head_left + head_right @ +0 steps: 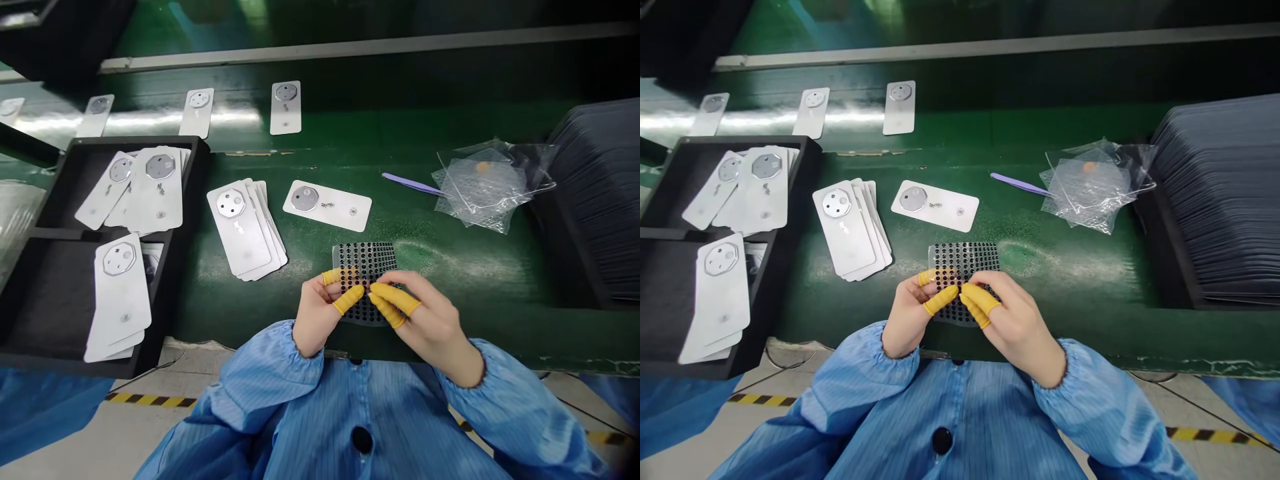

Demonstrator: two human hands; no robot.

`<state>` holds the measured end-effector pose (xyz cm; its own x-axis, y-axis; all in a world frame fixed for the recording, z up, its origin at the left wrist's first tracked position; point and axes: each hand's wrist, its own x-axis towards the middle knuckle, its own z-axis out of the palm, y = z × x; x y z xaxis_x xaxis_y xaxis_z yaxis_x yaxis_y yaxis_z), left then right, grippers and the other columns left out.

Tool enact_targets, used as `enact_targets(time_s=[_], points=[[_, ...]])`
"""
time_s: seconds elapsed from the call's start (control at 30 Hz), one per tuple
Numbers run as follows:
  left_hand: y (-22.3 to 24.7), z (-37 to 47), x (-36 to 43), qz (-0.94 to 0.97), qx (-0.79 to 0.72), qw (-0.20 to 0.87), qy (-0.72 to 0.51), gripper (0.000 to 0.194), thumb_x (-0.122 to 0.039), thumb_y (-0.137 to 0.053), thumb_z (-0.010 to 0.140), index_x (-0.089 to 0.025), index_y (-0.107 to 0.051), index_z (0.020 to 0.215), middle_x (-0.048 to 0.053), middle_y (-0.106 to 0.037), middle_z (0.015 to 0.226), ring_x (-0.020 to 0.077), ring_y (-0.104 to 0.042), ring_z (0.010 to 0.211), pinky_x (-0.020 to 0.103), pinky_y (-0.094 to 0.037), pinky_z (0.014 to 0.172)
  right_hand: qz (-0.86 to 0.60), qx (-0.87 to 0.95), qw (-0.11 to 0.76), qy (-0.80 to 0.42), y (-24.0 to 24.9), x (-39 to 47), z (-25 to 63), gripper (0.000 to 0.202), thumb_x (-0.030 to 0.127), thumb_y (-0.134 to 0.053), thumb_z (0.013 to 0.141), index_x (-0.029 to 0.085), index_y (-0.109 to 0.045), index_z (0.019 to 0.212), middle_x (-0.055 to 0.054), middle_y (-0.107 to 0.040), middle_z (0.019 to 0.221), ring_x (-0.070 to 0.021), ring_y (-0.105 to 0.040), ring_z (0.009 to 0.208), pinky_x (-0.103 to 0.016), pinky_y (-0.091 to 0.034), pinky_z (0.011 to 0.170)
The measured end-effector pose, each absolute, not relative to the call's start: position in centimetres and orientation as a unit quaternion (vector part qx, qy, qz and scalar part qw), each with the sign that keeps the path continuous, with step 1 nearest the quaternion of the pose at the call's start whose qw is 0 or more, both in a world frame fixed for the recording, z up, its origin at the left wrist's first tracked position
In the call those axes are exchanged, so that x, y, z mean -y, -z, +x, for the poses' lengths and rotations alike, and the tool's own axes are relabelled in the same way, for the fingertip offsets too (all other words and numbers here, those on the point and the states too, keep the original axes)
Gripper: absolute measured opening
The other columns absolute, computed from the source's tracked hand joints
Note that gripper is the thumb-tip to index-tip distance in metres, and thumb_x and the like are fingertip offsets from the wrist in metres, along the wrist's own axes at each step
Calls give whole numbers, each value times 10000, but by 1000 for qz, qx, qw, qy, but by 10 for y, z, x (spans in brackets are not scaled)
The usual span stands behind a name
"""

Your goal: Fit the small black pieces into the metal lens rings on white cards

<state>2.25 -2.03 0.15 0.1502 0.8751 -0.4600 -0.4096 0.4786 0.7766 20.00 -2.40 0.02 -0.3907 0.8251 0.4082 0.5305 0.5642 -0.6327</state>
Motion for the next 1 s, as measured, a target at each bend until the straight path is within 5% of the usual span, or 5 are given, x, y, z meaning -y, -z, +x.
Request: enact_targets(time_s=[0.17,0.37,0.67,0.8,1.0], points=[[3,24,23,236,-471,717,-458,382,-258,-798,700,-115,-684,1036,103,-759,957,246,-707,932,371,-518,920,-418,814,337,-221,8,25,193,264,84,-493,863,214,-584,1073,-107,-623,1122,-220,-619,1023,-386,-582,825],[4,23,26,202,-493,724,-439,507,-263,-815,677,-102,-617,1115,98,-762,880,241,-709,885,370,-522,877,-422,837,314,-152,12,25,189,404,30,-351,853,175,-529,1185,-109,-686,1025,-216,-680,936,-368,-619,775],[-5,23,16,114,-513,753,-397,408,-262,-809,627,-116,-673,984,92,-728,877,175,-673,745,273,-488,701,-333,894,299,-6,20,22,184,292,-13,-403,837,139,-650,865,-173,-692,1054,-265,-665,1019,-409,-614,807],[-4,27,15,120,-538,732,-401,522,-319,-839,592,-123,-634,1031,71,-709,824,154,-642,709,260,-458,677,-330,890,311,42,32,14,185,276,-6,-398,859,118,-644,872,-191,-691,995,-267,-672,983,-381,-622,761],[17,33,25,177,-543,694,-438,808,-500,-858,518,-115,-557,1162,-3,-620,672,113,-545,600,240,-413,608,-359,866,345,-50,44,13,194,240,109,-365,912,122,-586,1004,-172,-654,1030,-244,-664,981,-358,-621,765]])
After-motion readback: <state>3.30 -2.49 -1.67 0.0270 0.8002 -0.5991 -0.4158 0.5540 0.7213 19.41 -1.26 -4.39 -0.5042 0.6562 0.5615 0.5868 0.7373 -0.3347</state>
